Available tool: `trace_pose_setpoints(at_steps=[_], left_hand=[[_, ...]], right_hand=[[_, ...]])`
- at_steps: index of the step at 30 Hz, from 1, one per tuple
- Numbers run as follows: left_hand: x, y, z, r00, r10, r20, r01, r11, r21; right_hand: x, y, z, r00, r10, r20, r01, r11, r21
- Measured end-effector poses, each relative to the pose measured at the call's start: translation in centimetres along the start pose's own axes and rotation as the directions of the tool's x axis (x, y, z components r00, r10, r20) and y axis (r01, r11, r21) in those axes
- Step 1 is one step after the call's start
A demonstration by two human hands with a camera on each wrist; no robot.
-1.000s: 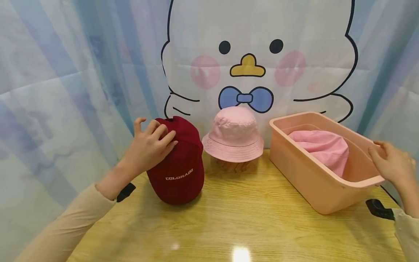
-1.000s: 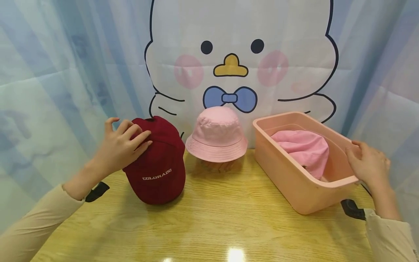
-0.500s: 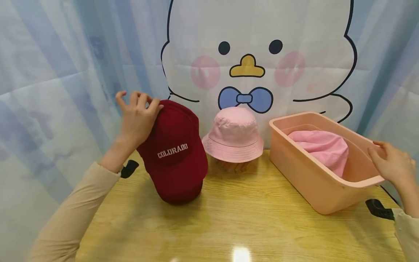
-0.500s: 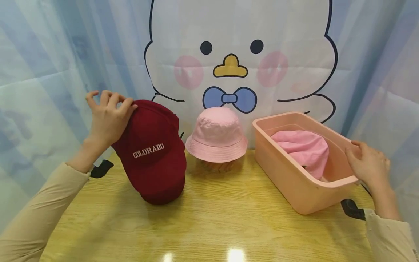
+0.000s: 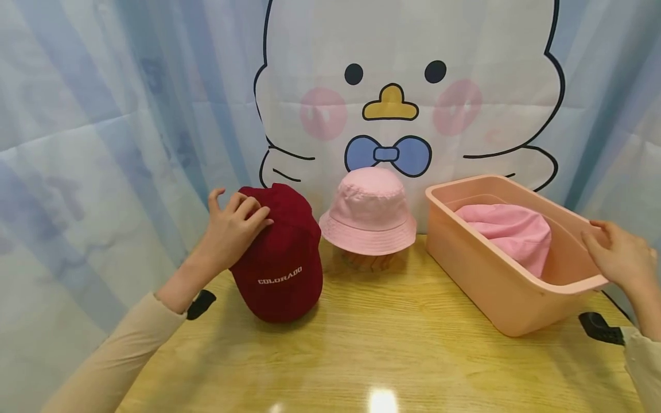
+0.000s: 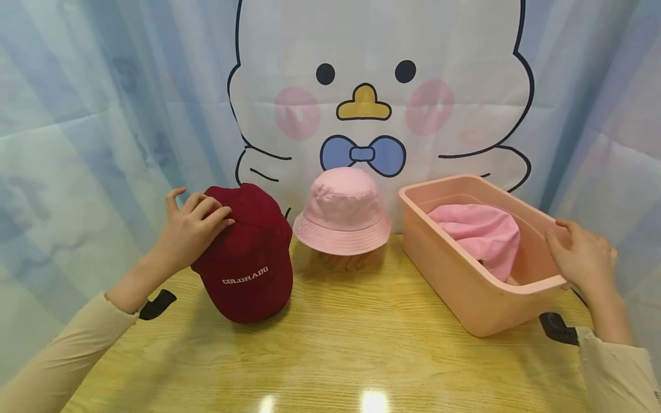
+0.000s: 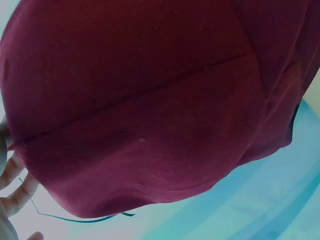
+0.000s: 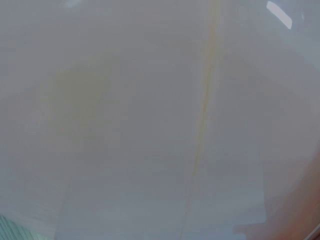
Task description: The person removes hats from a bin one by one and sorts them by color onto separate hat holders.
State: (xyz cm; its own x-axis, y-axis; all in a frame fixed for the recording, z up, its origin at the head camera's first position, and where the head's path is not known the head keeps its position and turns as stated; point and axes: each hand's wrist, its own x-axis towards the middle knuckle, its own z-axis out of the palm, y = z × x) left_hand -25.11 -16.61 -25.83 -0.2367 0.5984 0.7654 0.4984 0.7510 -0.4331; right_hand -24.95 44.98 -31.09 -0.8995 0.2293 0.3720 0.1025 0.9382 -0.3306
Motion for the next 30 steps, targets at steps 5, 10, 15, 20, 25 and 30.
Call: trace_pose_setpoints(at_steps=[5, 10, 15, 20, 25, 30], left_hand=[[1.6, -0.8, 0.3, 0.991, -0.061, -0.118, 0.067, 0.996, 0.051], [4.3, -3.2, 0.4, 0.957, -0.163, -0.241, 0.191, 0.977, 0.095], [4.4, -3.5, 0.2, 0.979, -0.197, -0.048, 0.200, 0.978, 0.068], [2.1, -1.6, -0.6, 0.958, -0.122, 0.259, 0.145, 0.987, -0.071], [1.3, -0.8, -1.4, 0.958, -0.126, 0.259, 0.159, 0.981, -0.113], [1.1, -0.9, -1.3, 0.959, -0.135, 0.248, 0.175, 0.973, -0.148]], right_hand=[[-0.2, -0.1, -0.1, 1.000, 0.009, 0.009, -0.009, 1.000, 0.005], [-0.5, -0.1, 0.0, 1.000, 0.010, 0.011, -0.010, 1.000, 0.009], [-0.6, -0.1, 0.1, 1.000, 0.007, 0.001, -0.007, 1.000, 0.014], [-0.4, -0.3, 0.1, 1.000, -0.002, -0.001, 0.002, 1.000, 0.012], [-0.3, -0.4, -0.1, 1.000, 0.000, -0.001, 0.000, 1.000, 0.009], [-0.3, -0.3, -0.2, 1.000, 0.002, 0.001, -0.002, 1.000, 0.005]])
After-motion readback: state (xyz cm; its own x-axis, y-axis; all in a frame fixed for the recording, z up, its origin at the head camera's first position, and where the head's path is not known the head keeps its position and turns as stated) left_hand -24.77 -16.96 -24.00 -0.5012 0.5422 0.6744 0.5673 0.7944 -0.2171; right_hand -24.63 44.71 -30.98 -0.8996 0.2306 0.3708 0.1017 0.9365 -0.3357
